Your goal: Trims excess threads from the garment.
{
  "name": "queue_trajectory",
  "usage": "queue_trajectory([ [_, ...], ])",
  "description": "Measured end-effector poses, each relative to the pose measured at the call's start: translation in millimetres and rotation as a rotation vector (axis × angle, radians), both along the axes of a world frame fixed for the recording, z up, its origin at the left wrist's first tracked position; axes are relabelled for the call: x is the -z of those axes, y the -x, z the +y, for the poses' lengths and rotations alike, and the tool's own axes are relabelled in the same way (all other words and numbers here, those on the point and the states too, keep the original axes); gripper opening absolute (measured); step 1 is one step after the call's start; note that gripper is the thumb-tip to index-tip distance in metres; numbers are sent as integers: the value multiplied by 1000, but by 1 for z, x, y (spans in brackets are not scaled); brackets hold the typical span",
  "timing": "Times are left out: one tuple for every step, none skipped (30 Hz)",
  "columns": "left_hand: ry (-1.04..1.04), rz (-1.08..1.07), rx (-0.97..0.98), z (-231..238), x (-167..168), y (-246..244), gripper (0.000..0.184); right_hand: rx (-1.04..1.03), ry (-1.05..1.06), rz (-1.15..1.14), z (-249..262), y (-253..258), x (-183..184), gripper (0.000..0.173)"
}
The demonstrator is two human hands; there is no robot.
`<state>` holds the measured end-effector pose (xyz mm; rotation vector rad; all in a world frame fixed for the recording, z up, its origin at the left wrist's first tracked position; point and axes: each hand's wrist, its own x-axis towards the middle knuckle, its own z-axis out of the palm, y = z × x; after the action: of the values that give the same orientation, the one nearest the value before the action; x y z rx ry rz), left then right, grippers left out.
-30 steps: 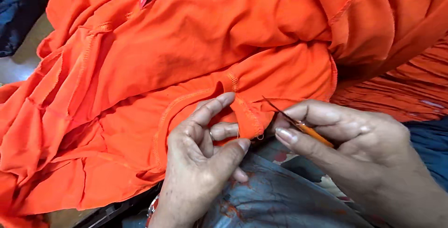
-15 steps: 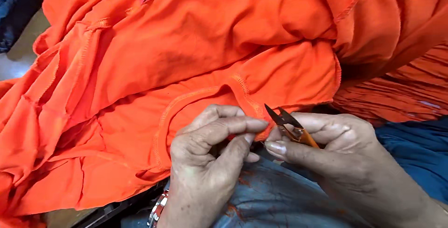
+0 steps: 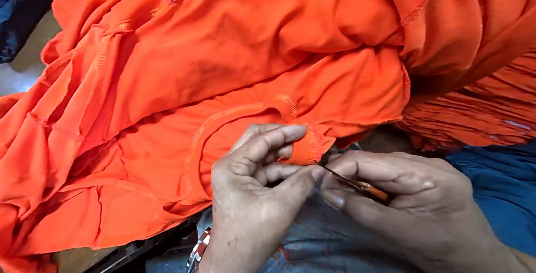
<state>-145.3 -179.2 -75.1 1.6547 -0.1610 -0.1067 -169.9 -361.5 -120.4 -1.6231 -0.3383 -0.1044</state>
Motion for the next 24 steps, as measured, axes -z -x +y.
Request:
queue_trajectory([
  [17, 25, -6, 0, 0, 0, 45, 1, 3, -12, 0, 1, 1, 6],
  [27, 47, -12, -1, 1, 0, 45, 5, 13, -28, 0, 1, 3, 6],
  [27, 64, -14, -1, 1, 0, 46, 5, 34, -55, -1, 2, 5, 6],
  [30, 80, -10, -1, 2, -1, 46, -3, 60, -86, -2, 2, 6, 6],
  [40, 99, 0, 0, 3, -1, 47, -21, 90, -123, -4, 1, 6, 9],
  [54, 124, 13, 2, 3, -2, 50, -35, 130, -155, -6, 1, 5, 17],
  [68, 153, 28, 5, 2, -3, 52, -29, 207, -179, -10, 1, 3, 28],
  [89, 185, 42, 8, 0, -3, 55, -4, 305, -208, -14, 1, 2, 36],
  [107, 218, 48, 10, -2, -4, 56, 33, 411, -254, -19, 1, 0, 41],
  [120, 247, 54, 13, -4, -4, 57, 83, 500, -316, -22, 1, 1, 43],
  [134, 272, 63, 15, -5, -4, 58, 131, 585, -376, -26, 2, 3, 41],
  [149, 290, 67, 17, -5, -5, 58, 168, 654, -426, -29, 4, 6, 39],
  [170, 305, 71, 18, -5, -5, 59, 202, 708, -466, -32, 6, 11, 38],
  [194, 317, 74, 18, -5, -5, 59, 232, 760, -497, -35, 8, 15, 38],
  [219, 325, 76, 19, -4, -6, 60, 250, 780, -522, -36, 10, 18, 39],
  [236, 331, 77, 19, -3, -6, 60, 255, 787, -540, -37, 11, 20, 38],
  [245, 338, 77, 19, -3, -6, 60, 252, 783, -552, -36, 12, 20, 38],
  [242, 346, 75, 19, -4, -6, 60, 243, 775, -553, -36, 13, 20, 37],
  [233, 350, 78, 18, -5, -6, 60, 229, 763, -554, -34, 14, 19, 36],
  [224, 353, 83, 18, -6, -6, 60, 224, 756, -557, -33, 14, 18, 35],
  [222, 355, 84, 18, -6, -6, 60, 223, 754, -565, -32, 13, 18, 34],
  [226, 358, 84, 18, -6, -6, 60, 224, 754, -575, -30, 12, 17, 34],
  [231, 359, 84, 18, -6, -6, 60, 233, 754, -584, -29, 11, 17, 33],
  [235, 362, 85, 18, -6, -5, 60, 238, 750, -585, -28, 10, 17, 33],
])
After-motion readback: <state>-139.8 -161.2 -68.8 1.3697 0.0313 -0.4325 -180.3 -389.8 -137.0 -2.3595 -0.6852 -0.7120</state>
